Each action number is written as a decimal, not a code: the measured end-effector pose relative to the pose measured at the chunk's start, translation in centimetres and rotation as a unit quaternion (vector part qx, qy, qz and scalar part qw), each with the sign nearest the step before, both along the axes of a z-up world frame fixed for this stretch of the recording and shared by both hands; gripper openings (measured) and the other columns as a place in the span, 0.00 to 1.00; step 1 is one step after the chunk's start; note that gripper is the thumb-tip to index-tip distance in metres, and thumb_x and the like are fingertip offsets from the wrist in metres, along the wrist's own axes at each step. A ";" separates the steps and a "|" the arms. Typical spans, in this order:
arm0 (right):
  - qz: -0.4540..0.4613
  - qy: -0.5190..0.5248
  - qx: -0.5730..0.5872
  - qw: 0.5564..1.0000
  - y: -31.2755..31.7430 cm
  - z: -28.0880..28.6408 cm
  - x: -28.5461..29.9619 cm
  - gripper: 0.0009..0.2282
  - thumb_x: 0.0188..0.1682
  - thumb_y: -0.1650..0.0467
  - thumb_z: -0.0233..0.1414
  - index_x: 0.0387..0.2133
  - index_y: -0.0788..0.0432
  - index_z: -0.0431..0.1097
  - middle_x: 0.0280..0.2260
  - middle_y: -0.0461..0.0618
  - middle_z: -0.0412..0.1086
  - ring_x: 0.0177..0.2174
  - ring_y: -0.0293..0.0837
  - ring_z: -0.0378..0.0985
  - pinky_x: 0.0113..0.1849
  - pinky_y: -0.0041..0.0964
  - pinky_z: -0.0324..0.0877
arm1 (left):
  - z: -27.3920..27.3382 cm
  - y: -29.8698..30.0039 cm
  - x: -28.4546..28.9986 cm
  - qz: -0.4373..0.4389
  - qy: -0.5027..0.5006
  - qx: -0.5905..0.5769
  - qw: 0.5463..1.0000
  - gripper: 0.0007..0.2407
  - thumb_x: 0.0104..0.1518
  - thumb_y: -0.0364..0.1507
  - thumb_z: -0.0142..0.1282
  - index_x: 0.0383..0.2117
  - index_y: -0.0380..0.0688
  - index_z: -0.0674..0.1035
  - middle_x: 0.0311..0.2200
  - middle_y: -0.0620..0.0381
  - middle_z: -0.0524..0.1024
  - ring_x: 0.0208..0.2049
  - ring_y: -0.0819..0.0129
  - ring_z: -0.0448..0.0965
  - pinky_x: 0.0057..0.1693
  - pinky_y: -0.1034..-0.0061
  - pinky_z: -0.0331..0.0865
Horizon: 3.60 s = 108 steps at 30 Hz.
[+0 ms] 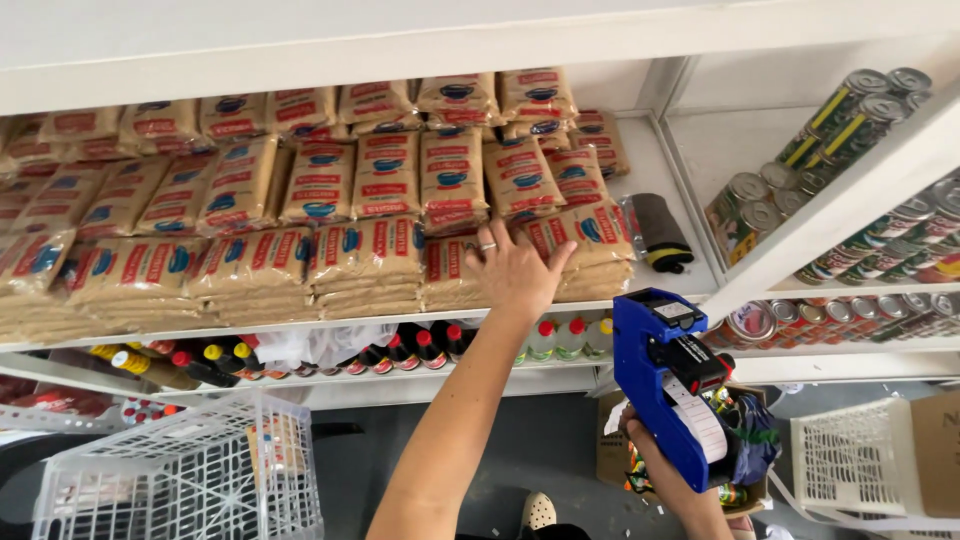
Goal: The recorder uses a price labeling gun to tag individual bags of sugar on a grocery shelf and then places the labeled bags into a white plastic basket.
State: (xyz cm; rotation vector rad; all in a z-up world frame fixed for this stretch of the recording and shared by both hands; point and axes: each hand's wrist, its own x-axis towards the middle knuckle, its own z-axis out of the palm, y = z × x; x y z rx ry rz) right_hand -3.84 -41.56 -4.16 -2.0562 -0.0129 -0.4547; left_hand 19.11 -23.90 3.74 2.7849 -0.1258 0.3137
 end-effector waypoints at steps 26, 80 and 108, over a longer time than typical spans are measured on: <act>-0.012 0.010 0.075 0.997 0.8 -1.3 1.9 0.01 0.44 0.77 0.57 0.28 0.62 0.75 0.26 0.47 0.75 0.28 0.41 0.80 0.32 0.35 0.74 | 0.7 -1.5 2.2 0.068 0.129 -0.145 0.979 0.43 0.35 0.47 0.76 0.61 0.46 0.68 0.63 0.40 0.62 0.65 0.39 0.60 0.67 0.46 0.54; 0.048 -0.034 -0.203 0.977 5.1 1.9 -0.1 0.08 0.44 0.64 0.59 0.32 0.54 0.77 0.27 0.49 0.77 0.28 0.50 0.80 0.31 0.43 0.73 | -3.7 8.2 -13.7 -0.129 0.146 -0.883 0.426 0.21 0.63 0.41 0.54 0.58 0.42 0.72 0.53 0.53 0.77 0.55 0.63 0.78 0.60 0.63 0.73; 0.086 -0.055 -0.207 0.973 4.9 -0.7 -1.9 0.06 0.42 0.69 0.61 0.32 0.57 0.78 0.28 0.49 0.78 0.30 0.47 0.83 0.34 0.40 0.75 | -4.2 9.4 -13.7 -0.144 0.132 -0.874 0.446 0.20 0.65 0.39 0.56 0.57 0.36 0.73 0.50 0.49 0.79 0.49 0.62 0.81 0.53 0.65 0.78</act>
